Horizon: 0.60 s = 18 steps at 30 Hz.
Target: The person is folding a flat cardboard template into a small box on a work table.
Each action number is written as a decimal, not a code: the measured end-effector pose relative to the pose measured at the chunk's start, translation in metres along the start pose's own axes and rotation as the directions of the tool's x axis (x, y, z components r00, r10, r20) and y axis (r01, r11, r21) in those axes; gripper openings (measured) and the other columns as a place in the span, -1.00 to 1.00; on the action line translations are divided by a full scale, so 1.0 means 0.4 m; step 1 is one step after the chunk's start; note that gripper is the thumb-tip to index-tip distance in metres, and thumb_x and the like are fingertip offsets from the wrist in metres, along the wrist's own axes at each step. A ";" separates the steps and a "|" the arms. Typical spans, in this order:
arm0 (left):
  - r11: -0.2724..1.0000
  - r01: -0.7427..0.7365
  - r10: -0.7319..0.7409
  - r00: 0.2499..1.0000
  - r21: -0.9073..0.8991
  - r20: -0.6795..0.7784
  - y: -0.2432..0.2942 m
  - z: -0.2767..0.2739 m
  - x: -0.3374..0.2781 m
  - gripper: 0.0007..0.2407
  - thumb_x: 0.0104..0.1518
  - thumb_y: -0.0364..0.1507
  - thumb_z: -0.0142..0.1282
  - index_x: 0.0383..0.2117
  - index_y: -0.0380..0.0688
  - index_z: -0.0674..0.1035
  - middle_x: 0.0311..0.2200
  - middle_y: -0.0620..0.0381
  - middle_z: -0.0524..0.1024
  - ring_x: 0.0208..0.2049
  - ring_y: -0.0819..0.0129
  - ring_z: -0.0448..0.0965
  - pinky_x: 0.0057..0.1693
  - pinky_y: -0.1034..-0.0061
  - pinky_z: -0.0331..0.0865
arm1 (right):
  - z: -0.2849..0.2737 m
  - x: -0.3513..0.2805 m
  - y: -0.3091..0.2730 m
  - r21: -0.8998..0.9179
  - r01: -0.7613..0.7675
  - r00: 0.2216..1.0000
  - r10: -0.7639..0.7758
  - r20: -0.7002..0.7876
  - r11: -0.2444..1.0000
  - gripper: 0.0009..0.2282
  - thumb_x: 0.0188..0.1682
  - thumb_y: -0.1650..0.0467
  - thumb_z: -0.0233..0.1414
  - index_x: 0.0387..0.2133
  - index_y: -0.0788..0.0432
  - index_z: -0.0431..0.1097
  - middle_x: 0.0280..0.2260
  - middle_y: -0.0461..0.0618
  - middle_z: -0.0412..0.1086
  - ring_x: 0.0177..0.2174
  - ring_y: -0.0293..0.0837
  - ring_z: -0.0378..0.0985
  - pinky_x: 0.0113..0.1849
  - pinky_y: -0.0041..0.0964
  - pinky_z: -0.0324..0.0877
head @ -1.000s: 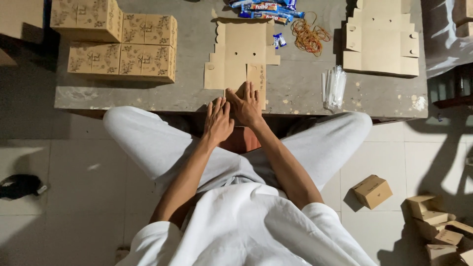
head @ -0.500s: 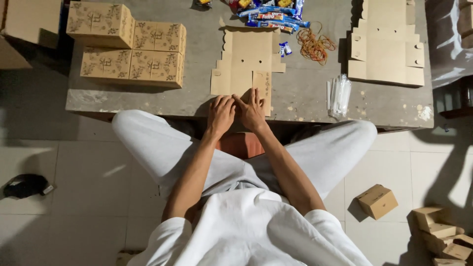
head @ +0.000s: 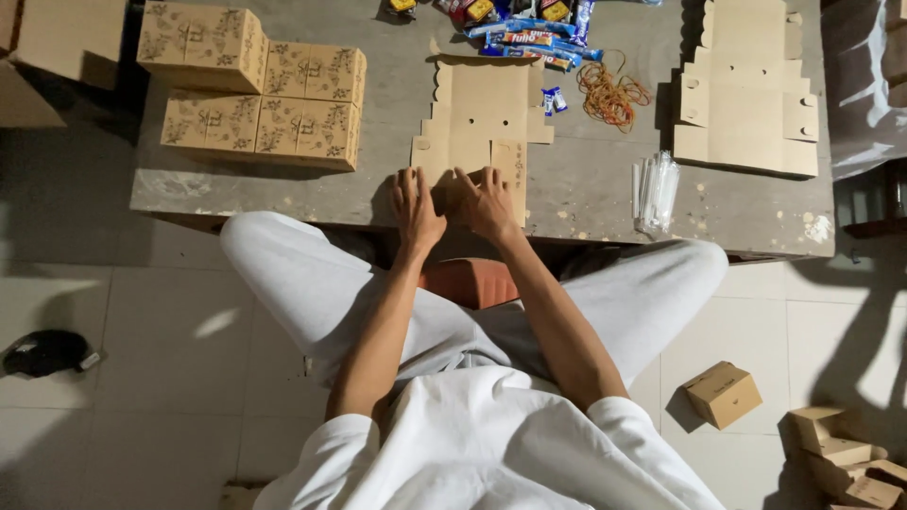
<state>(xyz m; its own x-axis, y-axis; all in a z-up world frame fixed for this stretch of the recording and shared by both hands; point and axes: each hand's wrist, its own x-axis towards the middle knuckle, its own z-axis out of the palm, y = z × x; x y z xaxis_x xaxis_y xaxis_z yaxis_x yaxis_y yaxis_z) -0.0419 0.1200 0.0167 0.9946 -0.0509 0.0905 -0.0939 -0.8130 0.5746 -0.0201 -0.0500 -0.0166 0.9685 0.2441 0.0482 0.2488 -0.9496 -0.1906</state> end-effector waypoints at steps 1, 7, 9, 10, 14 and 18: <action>1.000 0.002 -0.002 1.000 0.001 -0.004 -0.009 0.002 0.005 -0.21 -0.15 -0.54 0.44 0.30 -0.35 0.23 0.31 -0.27 0.07 0.37 -0.40 -0.06 0.38 -0.21 -0.03 | 0.007 0.019 0.003 0.000 0.004 1.000 -0.004 -0.002 1.000 -0.37 -0.08 0.27 0.20 0.32 -0.17 0.16 -0.06 0.23 0.16 0.05 0.31 0.25 -0.08 0.19 0.39; 0.977 0.060 -0.053 0.998 0.207 -0.042 -0.105 0.107 0.037 -0.38 0.05 -0.62 0.20 0.30 -0.37 0.23 0.35 -0.23 0.09 0.41 -0.26 -0.03 0.43 0.04 -0.01 | -0.075 0.104 -0.044 -0.080 -0.115 0.938 0.135 0.318 0.990 -0.50 0.02 0.04 -0.06 0.23 -0.17 0.28 0.04 0.29 0.12 0.08 0.32 0.15 -0.13 0.12 0.41; 0.957 0.014 0.014 0.995 0.289 -0.095 -0.129 0.141 0.045 -0.51 0.15 -0.58 0.14 0.27 -0.29 0.32 0.34 -0.19 0.16 0.39 -0.20 0.07 0.40 0.05 0.06 | -0.068 0.113 -0.038 -0.081 -0.153 0.915 0.172 0.365 0.985 -0.48 0.02 0.00 -0.07 0.28 -0.30 0.21 0.03 0.17 0.09 0.05 0.24 0.16 -0.15 0.05 0.41; 0.958 0.015 0.011 0.996 0.287 -0.091 -0.085 0.087 0.026 -0.51 0.15 -0.58 0.14 0.27 -0.29 0.32 0.34 -0.19 0.16 0.39 -0.20 0.07 0.40 0.05 0.06 | -0.058 0.111 -0.036 -0.083 -0.154 0.913 0.174 0.370 0.985 -0.48 0.02 0.00 -0.07 0.28 -0.30 0.21 0.03 0.17 0.09 0.05 0.24 0.16 -0.15 0.05 0.41; 0.988 -0.040 0.046 0.998 0.146 -0.038 -0.058 0.054 0.022 -0.31 -0.02 -0.32 0.33 0.32 -0.12 0.30 0.40 -0.15 0.09 0.42 -0.25 -0.06 0.40 -0.25 -0.12 | -0.051 0.110 -0.037 -0.101 -0.156 0.923 0.182 0.339 0.983 -0.51 0.03 0.06 -0.06 0.29 -0.46 0.13 0.01 0.16 0.09 0.05 0.23 0.15 -0.15 0.04 0.40; 0.980 -0.077 0.078 0.997 0.185 0.002 -0.082 0.107 0.031 -0.12 -0.22 -0.27 0.51 0.36 0.10 0.24 0.38 0.08 0.16 0.43 -0.06 -0.02 0.36 -0.40 -0.17 | -0.079 0.085 -0.059 -0.118 -0.162 0.935 0.190 0.300 0.980 -0.55 0.03 0.13 -0.04 0.24 -0.36 0.22 0.00 0.16 0.10 0.05 0.21 0.15 -0.12 -0.01 0.38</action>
<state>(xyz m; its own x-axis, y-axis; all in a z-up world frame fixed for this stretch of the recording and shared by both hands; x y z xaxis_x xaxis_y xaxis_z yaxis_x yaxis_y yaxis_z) -0.0247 0.1213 -0.0359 0.9843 -0.1152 0.1337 -0.1604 -0.8997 0.4059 0.0069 -0.0256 0.0205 0.9526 0.1065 -0.2850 0.0874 -0.9930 -0.0790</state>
